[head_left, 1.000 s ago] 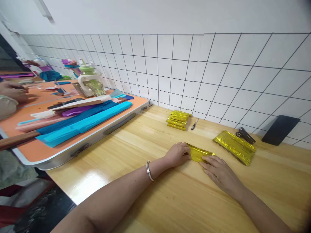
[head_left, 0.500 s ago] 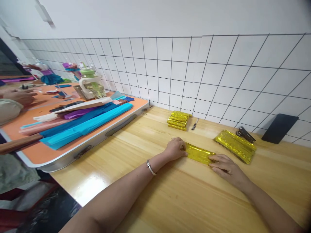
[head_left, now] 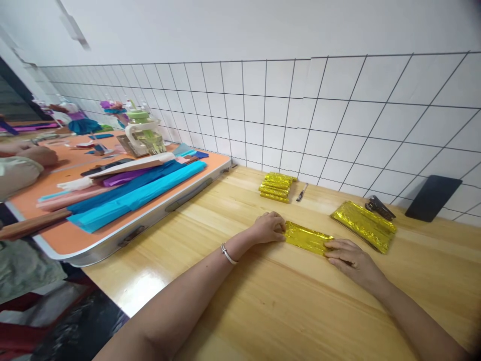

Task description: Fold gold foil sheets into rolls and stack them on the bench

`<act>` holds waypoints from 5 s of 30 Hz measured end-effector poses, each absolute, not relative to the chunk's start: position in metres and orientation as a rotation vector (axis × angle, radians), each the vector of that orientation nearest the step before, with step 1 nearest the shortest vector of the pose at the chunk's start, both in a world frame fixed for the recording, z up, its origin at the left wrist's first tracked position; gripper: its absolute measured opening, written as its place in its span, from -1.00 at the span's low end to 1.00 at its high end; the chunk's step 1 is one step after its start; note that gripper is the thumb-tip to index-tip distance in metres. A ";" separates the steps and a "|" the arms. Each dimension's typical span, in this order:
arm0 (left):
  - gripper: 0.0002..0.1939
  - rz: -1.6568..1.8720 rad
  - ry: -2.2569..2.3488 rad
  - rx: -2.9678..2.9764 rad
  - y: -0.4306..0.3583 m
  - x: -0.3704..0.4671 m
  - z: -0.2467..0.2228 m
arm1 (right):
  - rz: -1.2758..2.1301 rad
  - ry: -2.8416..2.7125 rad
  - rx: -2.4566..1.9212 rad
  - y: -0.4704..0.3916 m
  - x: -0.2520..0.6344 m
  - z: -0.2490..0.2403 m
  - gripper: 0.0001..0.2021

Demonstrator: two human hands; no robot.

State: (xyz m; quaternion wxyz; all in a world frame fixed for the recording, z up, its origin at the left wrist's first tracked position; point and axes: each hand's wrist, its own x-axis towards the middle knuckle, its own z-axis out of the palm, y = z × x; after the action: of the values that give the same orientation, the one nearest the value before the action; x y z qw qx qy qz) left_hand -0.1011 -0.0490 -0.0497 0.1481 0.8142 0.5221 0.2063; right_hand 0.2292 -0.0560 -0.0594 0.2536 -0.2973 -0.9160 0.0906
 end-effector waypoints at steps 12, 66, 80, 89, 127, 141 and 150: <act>-0.69 0.652 1.615 2.354 -0.060 -0.088 -0.049 | -0.086 -2.419 -1.226 -0.048 0.223 -0.068 -0.46; -0.61 0.789 1.333 2.475 -0.070 -0.078 -0.047 | 0.014 -2.268 -1.018 -0.066 0.213 -0.051 -0.62; -0.84 0.540 1.171 2.749 -0.073 -0.078 -0.043 | -0.084 -2.445 -0.855 -0.070 0.218 -0.045 -0.76; -0.73 0.454 1.029 2.632 -0.071 -0.082 -0.025 | 0.075 -2.501 -0.862 -0.071 0.219 -0.052 -0.80; -0.74 0.552 1.663 2.302 -0.060 -0.057 -0.043 | 0.310 -2.400 -1.679 -0.047 0.189 -0.039 -0.81; -0.82 0.199 1.315 2.955 -0.087 -0.043 -0.028 | 0.305 -2.406 -1.632 -0.046 0.189 -0.042 -0.86; -0.52 0.348 1.213 2.910 -0.115 -0.030 -0.044 | 0.269 -2.417 -1.605 -0.044 0.193 -0.049 -0.90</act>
State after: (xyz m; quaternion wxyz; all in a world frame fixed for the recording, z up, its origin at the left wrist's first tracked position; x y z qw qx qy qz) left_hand -0.0297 -0.1148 -0.0444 -0.0149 0.9174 0.3823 0.1096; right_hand 0.1926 -0.0435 -0.0491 0.1135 -0.5473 -0.8241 0.0916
